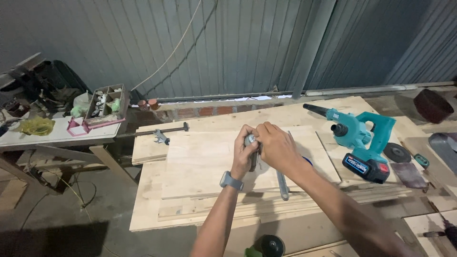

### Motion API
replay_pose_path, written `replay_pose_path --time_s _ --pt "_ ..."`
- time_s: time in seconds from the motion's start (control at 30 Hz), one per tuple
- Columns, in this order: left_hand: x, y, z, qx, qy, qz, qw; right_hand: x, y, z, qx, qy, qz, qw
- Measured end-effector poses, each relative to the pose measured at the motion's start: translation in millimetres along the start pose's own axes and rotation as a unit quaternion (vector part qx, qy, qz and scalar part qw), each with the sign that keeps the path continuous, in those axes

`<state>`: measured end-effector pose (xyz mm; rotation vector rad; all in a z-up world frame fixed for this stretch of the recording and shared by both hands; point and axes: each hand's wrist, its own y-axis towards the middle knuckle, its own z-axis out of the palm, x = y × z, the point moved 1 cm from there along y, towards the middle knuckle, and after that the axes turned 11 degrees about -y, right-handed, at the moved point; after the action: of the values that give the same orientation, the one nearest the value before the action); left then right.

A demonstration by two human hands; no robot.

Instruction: The person assembles a small mechanical component on a wooden workbench. They use a screwdriver to tighten a screw, then use scissors to trim a small piece of material. Finally, they use a wrench to tighten a nut on the assembly.

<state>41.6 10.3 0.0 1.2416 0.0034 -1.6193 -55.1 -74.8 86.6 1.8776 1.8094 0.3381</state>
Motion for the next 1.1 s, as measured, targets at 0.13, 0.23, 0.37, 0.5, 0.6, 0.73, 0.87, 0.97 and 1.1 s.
replay_pose_path --time_s 0.13,0.23,0.37,0.5,0.6,0.73,0.87,0.97,1.1 --pt "-5.4 -1.5 0.2 0.004 0.02 0.007 1.0 5.0 7.3 -24.7 0.005 -0.018 -0.011 1.0" --pt "-9.9 -1.4 1.6 0.021 -0.012 0.003 1.0 0.4 9.4 -15.3 0.01 -0.02 -0.01 1.0" --pt "-2.8 1.8 0.8 0.014 -0.001 0.008 1.0 2.1 5.4 -14.4 0.012 -0.006 -0.002 1.0" --pt "1.1 1.2 -1.4 0.013 -0.005 0.013 1.0 3.5 4.8 -12.6 0.005 0.002 0.001 1.0" --pt "11.2 2.9 -5.9 0.013 -0.003 0.011 1.0 3.9 5.4 -14.9 0.004 0.015 0.005 1.0" --pt "14.9 1.9 -8.5 0.006 -0.005 0.01 1.0 0.4 6.3 -22.1 0.007 0.099 0.018 0.995" --pt "-4.1 -2.9 1.4 -0.002 -0.015 0.02 1.0 -1.6 -13.1 -51.0 0.029 0.138 0.097 0.985" --pt "-11.8 -5.0 10.4 -0.016 -0.019 0.043 0.999 -7.5 -48.5 -31.1 0.132 0.162 0.259 0.943" --pt "-5.2 -9.0 13.1 -0.034 0.005 0.049 0.998 4.0 -91.8 14.3 0.369 -0.044 0.265 0.89"
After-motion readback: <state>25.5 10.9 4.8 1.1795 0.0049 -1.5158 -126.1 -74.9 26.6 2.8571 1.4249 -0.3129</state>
